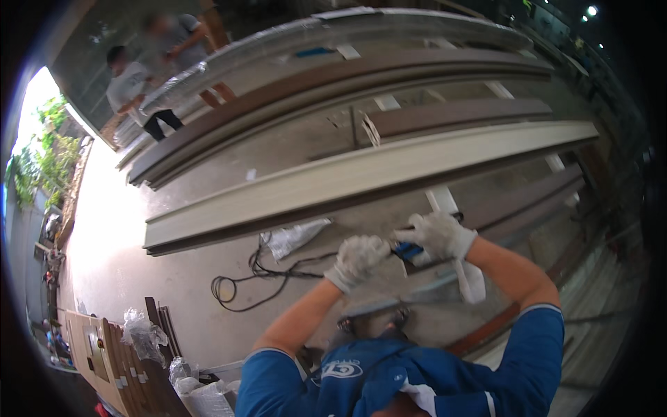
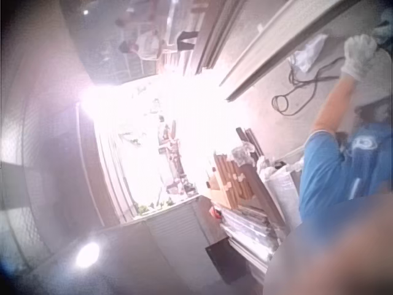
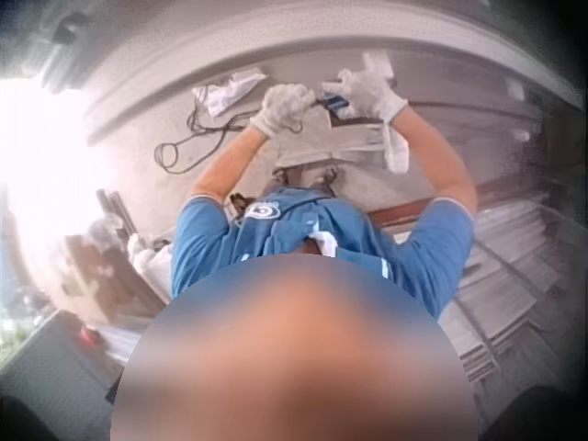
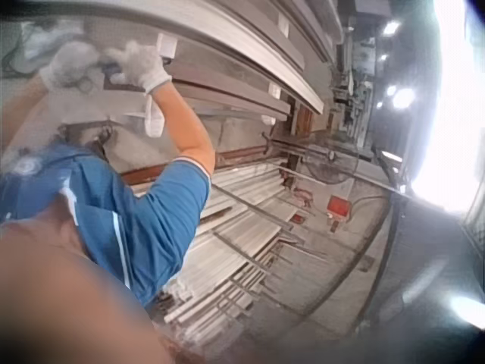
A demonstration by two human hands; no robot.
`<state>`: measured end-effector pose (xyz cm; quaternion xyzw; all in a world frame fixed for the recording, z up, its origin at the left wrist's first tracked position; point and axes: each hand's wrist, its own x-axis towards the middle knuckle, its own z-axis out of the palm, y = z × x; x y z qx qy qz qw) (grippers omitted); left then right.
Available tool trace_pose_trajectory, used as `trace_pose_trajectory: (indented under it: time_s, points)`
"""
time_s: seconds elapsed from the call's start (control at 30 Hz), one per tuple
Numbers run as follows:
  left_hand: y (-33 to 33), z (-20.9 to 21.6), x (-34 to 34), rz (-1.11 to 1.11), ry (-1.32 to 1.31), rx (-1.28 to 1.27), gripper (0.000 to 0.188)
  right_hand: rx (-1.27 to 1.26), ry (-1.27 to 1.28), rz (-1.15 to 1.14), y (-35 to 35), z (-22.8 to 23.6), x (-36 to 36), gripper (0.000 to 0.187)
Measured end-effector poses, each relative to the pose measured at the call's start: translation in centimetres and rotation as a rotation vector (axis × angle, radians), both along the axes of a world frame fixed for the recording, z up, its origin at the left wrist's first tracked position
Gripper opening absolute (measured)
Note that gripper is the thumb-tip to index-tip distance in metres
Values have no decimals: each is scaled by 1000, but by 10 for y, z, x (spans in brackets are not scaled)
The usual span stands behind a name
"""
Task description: The person inserts a black rubber seal strip into a groove along the edge of long wooden planks using a blue-handled tool. They repeatedly position the strip, press it into place, and move to the next plank.
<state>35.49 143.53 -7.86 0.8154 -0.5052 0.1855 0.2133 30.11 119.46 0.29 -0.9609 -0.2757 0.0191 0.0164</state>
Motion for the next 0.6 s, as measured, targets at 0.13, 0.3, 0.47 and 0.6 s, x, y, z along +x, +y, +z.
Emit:
trace_pose_trajectory:
  time_s: [0.13, 0.3, 0.47, 0.6]
  points:
    - [-5, -25, 6, -93, 468, -116, 14, 32, 10, -68, -5, -9, 4, 59]
    - [-2, -34, -12, -22, 901, -232, 24, 346, 2, -268, -18, 4, -14, 58]
    - [-5, -21, -11, -78, 1076, -327, 43, 420, -129, -617, -32, 17, -64, 55]
    - [0, -7, -19, 23, 650, -327, 49, 870, -43, -785, -4, 7, -111, 56]
